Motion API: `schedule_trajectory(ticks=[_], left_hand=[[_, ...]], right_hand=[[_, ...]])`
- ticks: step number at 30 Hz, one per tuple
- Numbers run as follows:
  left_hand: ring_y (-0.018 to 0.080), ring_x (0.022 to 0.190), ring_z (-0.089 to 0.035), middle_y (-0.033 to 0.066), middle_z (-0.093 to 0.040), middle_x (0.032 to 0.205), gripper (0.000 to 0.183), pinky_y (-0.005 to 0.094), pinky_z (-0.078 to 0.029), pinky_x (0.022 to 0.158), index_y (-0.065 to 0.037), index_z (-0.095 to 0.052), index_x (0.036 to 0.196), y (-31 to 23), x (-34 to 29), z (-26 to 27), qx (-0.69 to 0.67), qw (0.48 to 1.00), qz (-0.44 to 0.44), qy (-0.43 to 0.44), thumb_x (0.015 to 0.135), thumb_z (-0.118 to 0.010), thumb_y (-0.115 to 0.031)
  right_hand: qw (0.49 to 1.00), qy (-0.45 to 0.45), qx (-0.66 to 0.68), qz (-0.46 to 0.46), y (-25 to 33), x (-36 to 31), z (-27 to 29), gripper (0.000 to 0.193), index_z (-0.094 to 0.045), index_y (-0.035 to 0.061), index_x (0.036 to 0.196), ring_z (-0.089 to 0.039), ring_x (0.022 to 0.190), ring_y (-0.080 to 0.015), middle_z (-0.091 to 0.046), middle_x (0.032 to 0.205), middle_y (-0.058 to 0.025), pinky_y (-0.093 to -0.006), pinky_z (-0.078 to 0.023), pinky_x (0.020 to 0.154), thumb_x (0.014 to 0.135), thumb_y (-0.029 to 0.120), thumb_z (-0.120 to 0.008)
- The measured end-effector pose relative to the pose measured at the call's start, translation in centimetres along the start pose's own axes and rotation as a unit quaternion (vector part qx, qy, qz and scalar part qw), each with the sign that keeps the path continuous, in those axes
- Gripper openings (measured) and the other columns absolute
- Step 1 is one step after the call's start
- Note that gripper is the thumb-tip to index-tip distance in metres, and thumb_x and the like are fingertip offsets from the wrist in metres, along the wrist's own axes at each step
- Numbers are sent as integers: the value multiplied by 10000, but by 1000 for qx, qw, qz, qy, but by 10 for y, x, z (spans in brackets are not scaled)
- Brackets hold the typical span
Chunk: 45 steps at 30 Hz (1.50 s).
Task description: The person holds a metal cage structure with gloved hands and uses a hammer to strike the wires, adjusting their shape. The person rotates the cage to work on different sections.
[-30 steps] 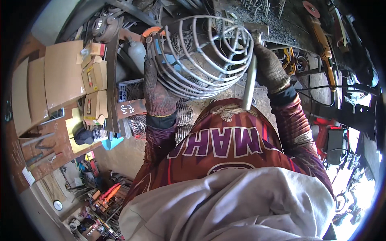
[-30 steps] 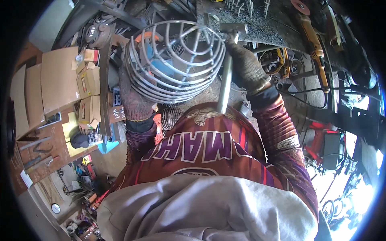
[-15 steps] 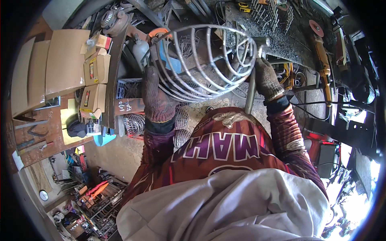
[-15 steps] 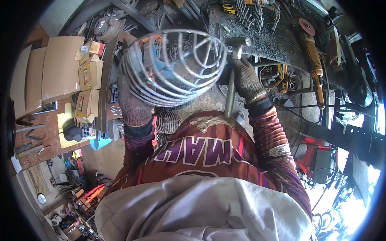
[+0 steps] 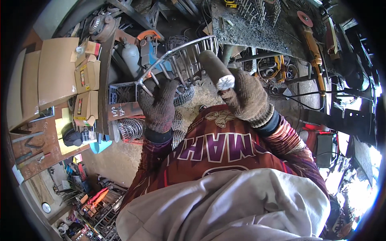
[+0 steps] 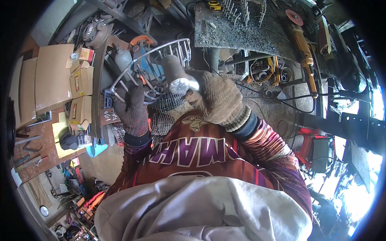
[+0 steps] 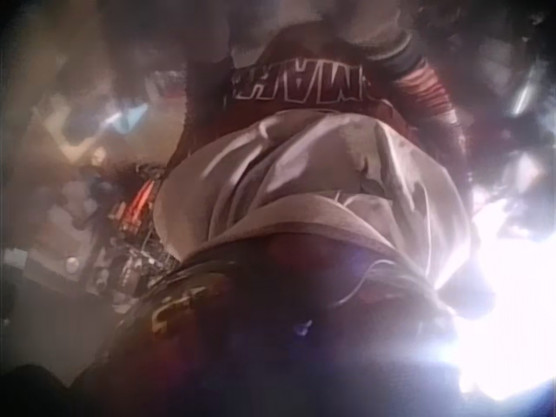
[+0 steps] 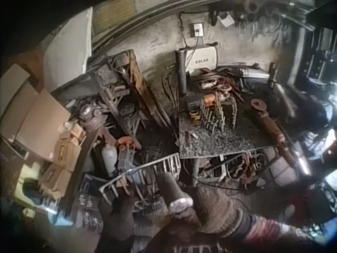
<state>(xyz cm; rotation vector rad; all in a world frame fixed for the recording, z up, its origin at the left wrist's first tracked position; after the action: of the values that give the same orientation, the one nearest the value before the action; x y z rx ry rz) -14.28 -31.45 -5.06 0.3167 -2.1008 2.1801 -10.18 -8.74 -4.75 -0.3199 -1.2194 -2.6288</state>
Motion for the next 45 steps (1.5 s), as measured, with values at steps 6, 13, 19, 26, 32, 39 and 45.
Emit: schedule_trajectory(ticks=[6, 13, 19, 26, 32, 39, 45], left_hand=[[122, 715, -623, 59, -679, 828, 202, 289, -499, 641, 8, -664, 978, -10, -1, -11, 80, 997, -16, 16, 838, -709, -131], [169, 773, -662, 85, -688, 781, 189, 307, -533, 716, 49, -676, 925, -3, 3, -7, 35, 999, -11, 11, 885, -647, -133], [108, 630, -589, 34, -654, 736, 155, 246, -448, 580, 2, -675, 908, 8, 8, 5, 49, 997, -10, -53, 823, -706, -124], [177, 905, -645, 125, -661, 1042, 250, 307, -528, 748, 38, -624, 1061, 4, 8, 3, -57, 998, -15, -6, 837, -686, -54], [205, 924, -655, 125, -670, 1024, 245, 311, -537, 779, 34, -631, 1055, 6, 1, 0, -45, 999, 24, -14, 825, -689, -31], [120, 787, -627, 52, -675, 887, 198, 265, -509, 698, -5, -640, 1005, 11, 5, -4, -47, 998, 27, -17, 822, -696, -59], [142, 733, -624, 53, -669, 803, 140, 300, -493, 661, 4, -664, 907, 0, 9, -10, -9, 999, 38, 16, 817, -701, -96]], right_hand=[[1000, -11, 0, -22, 1, 7, 1, 649, -540, 43, 1263, -654, 692, -378, -653, 894, -190, -422, -521, 599, 851, 539, -608], [994, -22, 8, 110, 11, -7, 13, 649, -543, 7, 1250, -655, 812, -373, -659, 940, -206, -421, -529, 717, 755, 386, -722], [997, -65, -10, 35, 13, 1, 5, 487, -567, -6, 1078, -635, 667, -381, -600, 714, -194, -445, -492, 542, 880, 436, -623], [999, 2, -10, -31, -4, 6, -8, 479, -533, -1, 981, -624, 616, -369, -590, 693, -190, -422, -479, 524, 872, 457, -625], [1000, -12, 10, -1, -6, 5, -14, 518, -553, 2, 991, -621, 564, -346, -572, 643, -164, -416, -477, 482, 876, 503, -611], [999, -6, 47, -24, -1, 11, 0, 674, -550, 9, 1178, -668, 690, -362, -647, 794, -194, -410, -527, 570, 839, 591, -596], [997, 13, -10, -69, 25, 22, 17, 668, -536, 5, 1235, -669, 829, -356, -638, 940, -226, -430, -531, 666, 803, 497, -670]])
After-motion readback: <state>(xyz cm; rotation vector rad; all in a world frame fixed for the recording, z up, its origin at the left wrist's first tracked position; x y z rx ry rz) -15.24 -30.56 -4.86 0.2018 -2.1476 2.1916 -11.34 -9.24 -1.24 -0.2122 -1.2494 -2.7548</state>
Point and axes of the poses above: each hand's wrist, its own x-axis towards the middle knuckle, its own z-axis out of the back of the hand, y = z × x, the point moved 5 cm from there along x, towards the middle knuckle
